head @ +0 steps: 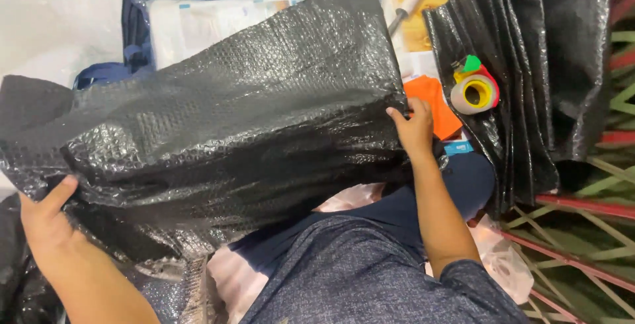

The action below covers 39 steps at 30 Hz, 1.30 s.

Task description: Wrapping a pillow in black bubble wrap and securing it with tape from a dispenser.

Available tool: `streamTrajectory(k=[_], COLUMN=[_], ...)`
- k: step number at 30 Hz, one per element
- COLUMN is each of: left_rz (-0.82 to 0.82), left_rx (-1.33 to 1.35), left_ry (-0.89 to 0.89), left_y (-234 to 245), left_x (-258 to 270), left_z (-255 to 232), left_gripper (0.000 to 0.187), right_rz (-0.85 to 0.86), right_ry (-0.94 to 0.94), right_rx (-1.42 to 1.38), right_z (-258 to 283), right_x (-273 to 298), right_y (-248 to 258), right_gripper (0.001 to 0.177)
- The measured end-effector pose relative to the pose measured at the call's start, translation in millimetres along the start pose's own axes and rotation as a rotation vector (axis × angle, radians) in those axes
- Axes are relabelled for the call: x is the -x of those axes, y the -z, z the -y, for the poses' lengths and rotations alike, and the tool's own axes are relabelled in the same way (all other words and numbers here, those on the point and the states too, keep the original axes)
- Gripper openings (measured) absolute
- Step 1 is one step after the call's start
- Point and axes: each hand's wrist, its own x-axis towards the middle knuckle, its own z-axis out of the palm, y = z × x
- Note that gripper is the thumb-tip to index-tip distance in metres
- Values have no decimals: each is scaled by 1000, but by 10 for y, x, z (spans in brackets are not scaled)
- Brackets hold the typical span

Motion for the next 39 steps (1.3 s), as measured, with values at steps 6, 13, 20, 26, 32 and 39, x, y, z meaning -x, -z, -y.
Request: streamTrajectory(k=[6, 13, 20, 26, 32, 39], left_rz=[27, -434, 498, 285, 516, 276], left_rx=[-13, -1043, -242, -268, 250, 685], left_ry=[7, -734, -434, -308, 16, 299], left_y=[-100, -922, -2074, -2008, -1861, -1719], left_x=[-243, 172, 1277, 1086, 895, 575], left_z=[163, -67, -842, -710, -266, 520], left_gripper=[60, 64, 106, 47, 65, 31], right_rz=[345, 360, 970, 943, 705, 406], right_ry=[-218, -5, 695, 535, 289, 118], right_rx=[-716, -1019, -816, -1093, -618, -732], right_z=[660, 1484, 2754, 2919, 2666, 2320], right_x=[-218, 35, 461, 551, 610, 640], right_y=[732, 1107, 739, 290, -283, -592], right_gripper=[44, 30, 30, 22, 71, 13])
